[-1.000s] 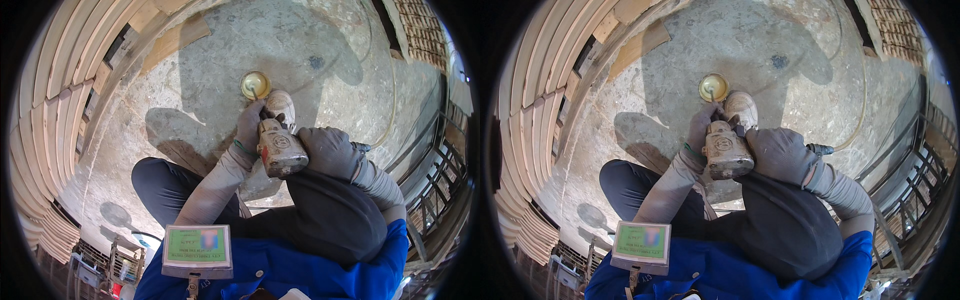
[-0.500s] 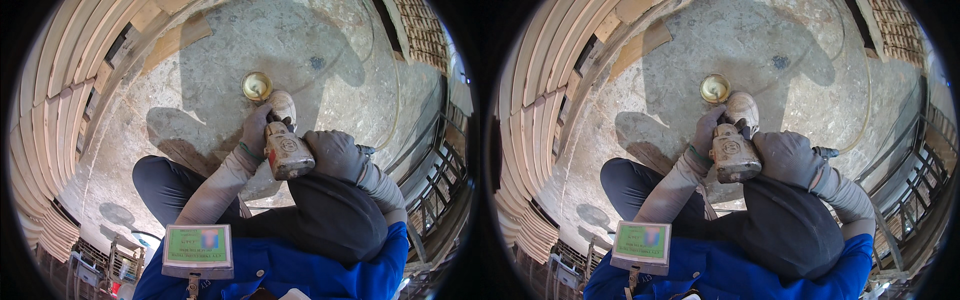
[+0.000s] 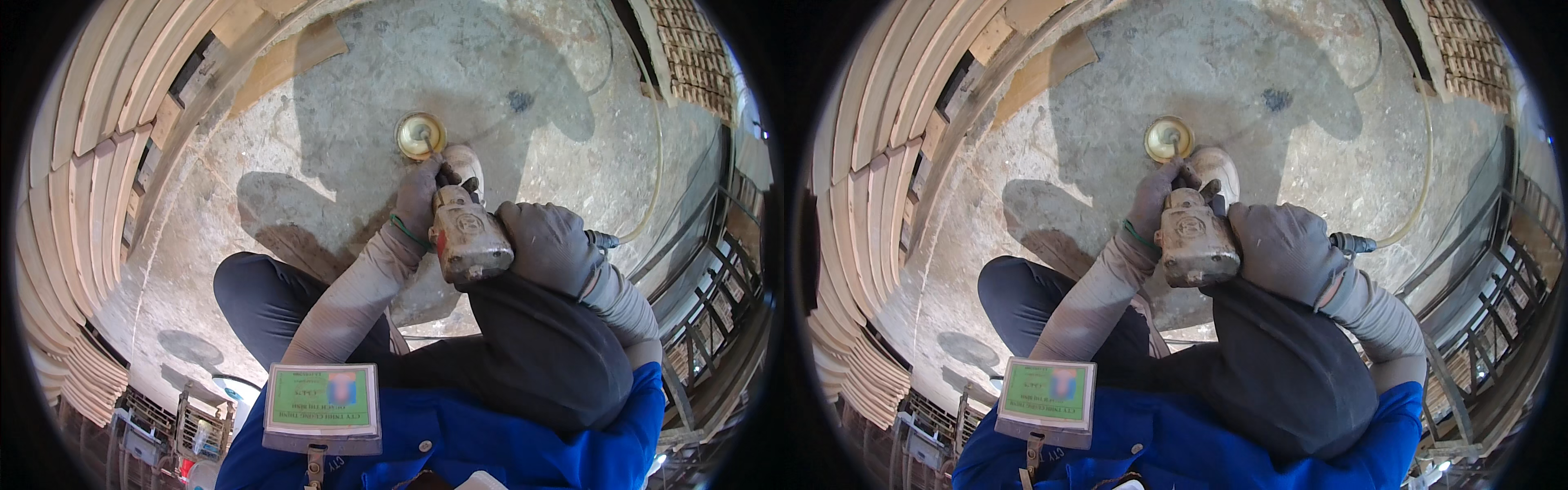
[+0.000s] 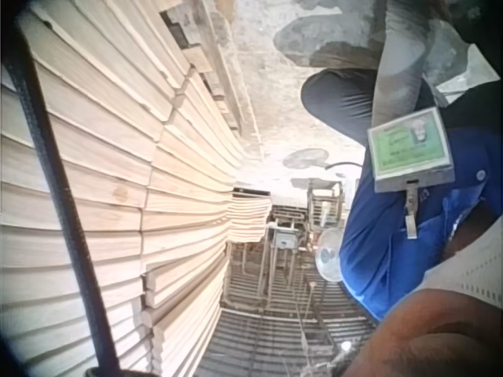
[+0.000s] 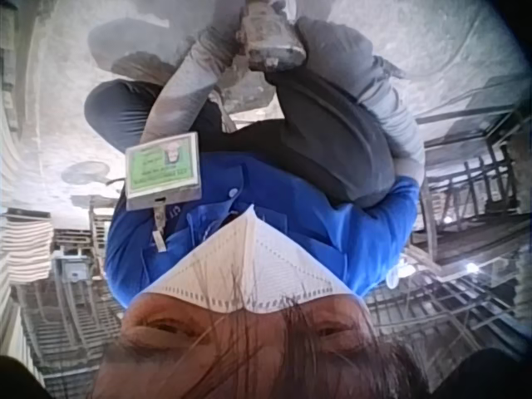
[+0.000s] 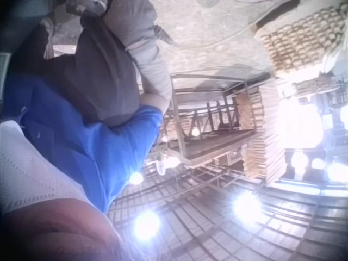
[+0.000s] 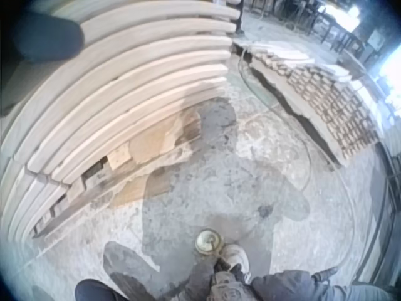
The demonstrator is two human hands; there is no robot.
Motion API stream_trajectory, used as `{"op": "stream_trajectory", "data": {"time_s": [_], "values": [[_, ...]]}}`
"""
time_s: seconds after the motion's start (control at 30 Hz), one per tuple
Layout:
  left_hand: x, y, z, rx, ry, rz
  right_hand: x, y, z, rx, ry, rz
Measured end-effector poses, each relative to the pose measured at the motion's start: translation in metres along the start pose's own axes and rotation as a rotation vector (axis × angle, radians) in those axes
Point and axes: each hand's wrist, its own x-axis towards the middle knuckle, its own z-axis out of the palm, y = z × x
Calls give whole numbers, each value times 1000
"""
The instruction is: The person mixes a white substance in a can using a power drill, then walks to a workbench and applies the substance to wooden chair frames with a brush. The person handles multiple chair frames, applying the finish to various parts of the wood.
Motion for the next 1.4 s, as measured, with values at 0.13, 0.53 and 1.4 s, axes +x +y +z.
{"op": "stream_trajectory", "data": {"time_s": [0.13, 0.53, 1.4], "values": [[-13, 7, 11, -6, 58, 32, 4, -3, 0, 39, -15, -22], [-24, -6, 12, -5, 6, 47, -6, 5, 6, 24, -39, -54], [-6, 1, -3, -3, 31, 64, 4, -2, 2, 22, -13, -56]]}}
